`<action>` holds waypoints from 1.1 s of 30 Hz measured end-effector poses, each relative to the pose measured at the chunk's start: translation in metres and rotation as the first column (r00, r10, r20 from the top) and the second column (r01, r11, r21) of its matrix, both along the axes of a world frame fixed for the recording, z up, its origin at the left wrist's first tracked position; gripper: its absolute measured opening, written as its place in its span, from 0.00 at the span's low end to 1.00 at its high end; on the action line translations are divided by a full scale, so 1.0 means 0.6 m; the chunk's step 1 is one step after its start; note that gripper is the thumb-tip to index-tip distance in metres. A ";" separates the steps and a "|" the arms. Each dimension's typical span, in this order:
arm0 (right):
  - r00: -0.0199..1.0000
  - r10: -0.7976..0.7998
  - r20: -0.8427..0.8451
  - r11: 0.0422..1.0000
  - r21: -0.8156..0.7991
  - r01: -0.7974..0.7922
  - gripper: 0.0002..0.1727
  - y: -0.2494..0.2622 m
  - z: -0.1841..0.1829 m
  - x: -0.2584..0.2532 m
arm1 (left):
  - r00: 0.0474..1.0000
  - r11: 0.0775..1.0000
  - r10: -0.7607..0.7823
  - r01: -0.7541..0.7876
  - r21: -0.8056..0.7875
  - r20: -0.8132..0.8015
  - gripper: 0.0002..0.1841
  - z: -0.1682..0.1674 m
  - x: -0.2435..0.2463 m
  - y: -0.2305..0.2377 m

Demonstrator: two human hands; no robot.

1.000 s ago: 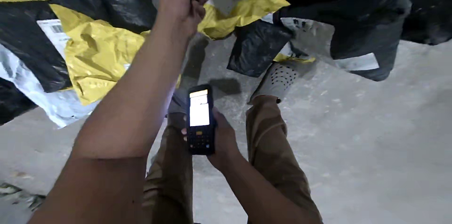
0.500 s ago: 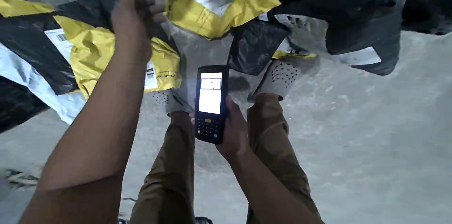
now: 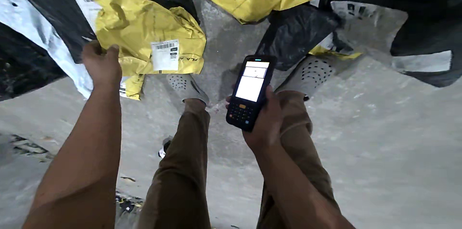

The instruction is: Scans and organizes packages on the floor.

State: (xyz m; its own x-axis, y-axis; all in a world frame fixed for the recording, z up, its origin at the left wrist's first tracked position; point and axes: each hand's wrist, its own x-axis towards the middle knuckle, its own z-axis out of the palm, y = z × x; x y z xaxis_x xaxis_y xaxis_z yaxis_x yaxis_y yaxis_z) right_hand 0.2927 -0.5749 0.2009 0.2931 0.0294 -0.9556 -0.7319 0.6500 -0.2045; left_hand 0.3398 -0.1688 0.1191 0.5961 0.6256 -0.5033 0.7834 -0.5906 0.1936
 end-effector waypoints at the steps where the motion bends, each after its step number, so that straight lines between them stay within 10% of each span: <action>1: 1.000 0.029 -0.012 0.999 0.021 -0.029 0.34 0.000 0.000 0.000 | 1.000 0.999 -0.029 0.029 0.029 -0.001 0.28 -0.003 0.000 0.003; 8: 0.754 0.651 -0.090 0.713 0.413 -0.567 0.31 0.010 0.004 -0.012 | 0.992 0.982 -0.100 0.085 0.166 0.082 0.24 0.019 0.020 -0.014; 16: 0.515 0.847 0.129 0.456 0.319 -0.831 0.29 0.023 0.002 -0.017 | 0.938 0.961 -0.173 0.228 -0.157 0.300 0.21 0.112 0.028 -0.178; 19: 0.288 0.939 0.190 0.256 0.175 -0.951 0.29 0.028 -0.012 -0.042 | 0.962 0.804 -0.194 0.269 -0.530 0.193 0.16 0.180 0.004 -0.354; 21: 0.128 0.948 0.292 0.141 -0.021 -0.990 0.30 0.025 -0.027 -0.090 | 0.871 0.528 -0.416 0.465 -0.711 0.260 0.17 0.201 -0.016 -0.434; 24: 0.278 0.929 0.243 0.282 0.016 -0.959 0.25 0.037 -0.026 -0.107 | 0.791 0.398 -0.508 0.566 -0.722 0.341 0.23 0.184 -0.026 -0.442; 29: 0.773 0.621 -0.129 0.685 0.568 -0.456 0.34 0.100 0.025 -0.003 | 0.989 0.903 -0.105 0.138 -0.407 0.104 0.25 0.089 -0.042 -0.196; 33: 0.921 0.385 -0.060 0.600 0.775 -0.200 0.37 0.131 0.030 0.013 | 0.996 0.994 0.034 -0.043 0.100 0.087 0.39 0.039 -0.025 0.021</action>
